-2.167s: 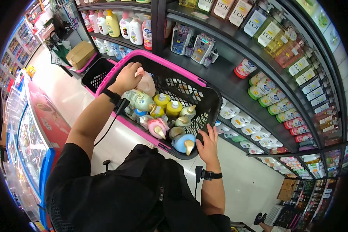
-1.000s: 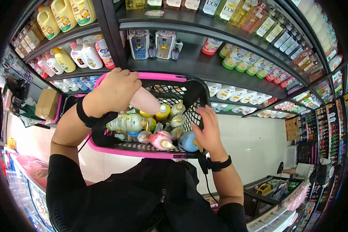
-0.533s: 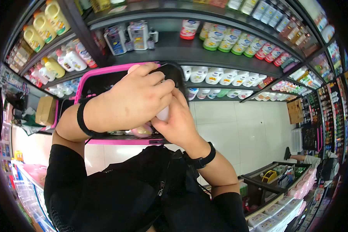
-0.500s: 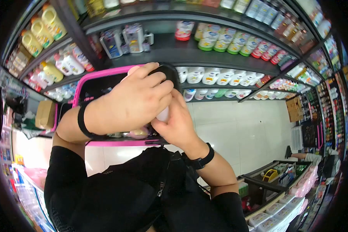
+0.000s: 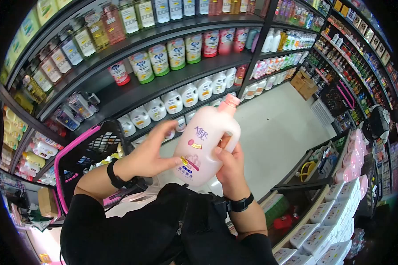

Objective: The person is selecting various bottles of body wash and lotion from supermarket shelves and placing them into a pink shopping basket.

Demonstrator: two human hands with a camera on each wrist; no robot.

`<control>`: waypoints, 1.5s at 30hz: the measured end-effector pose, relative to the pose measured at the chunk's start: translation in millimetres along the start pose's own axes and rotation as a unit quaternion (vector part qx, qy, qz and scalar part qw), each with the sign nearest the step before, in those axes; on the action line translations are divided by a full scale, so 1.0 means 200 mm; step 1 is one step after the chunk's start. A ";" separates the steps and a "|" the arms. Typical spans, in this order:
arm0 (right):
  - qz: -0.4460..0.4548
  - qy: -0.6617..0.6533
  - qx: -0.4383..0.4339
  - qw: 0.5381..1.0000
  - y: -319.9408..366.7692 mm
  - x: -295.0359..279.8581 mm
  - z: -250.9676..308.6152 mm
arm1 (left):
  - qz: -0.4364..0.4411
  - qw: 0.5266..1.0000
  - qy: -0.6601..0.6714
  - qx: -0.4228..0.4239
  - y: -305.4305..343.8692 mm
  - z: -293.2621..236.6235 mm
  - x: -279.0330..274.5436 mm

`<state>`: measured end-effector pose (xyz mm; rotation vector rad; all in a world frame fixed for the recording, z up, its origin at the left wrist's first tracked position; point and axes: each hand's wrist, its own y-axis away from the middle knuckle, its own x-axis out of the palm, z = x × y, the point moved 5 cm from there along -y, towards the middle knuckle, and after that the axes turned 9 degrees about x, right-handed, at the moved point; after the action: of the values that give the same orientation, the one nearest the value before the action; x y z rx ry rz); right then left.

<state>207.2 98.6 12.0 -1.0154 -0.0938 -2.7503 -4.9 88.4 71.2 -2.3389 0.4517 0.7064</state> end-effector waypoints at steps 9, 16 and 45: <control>-0.081 -0.010 -0.027 0.996 -0.11 -0.35 0.13 | 0.147 0.894 0.394 -0.152 -0.29 0.34 0.60; -0.136 0.103 0.002 0.985 -0.42 -0.69 0.08 | 0.140 0.899 0.384 -0.158 -0.48 0.62 0.68; -0.053 0.425 -0.023 0.903 -2.52 -0.90 0.29 | -0.059 0.985 0.031 -0.162 -1.75 2.21 0.50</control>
<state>267.8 629.5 -54.4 0.2570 0.0558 -3.0298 80.0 627.5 -105.2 -2.6720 0.2354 0.6953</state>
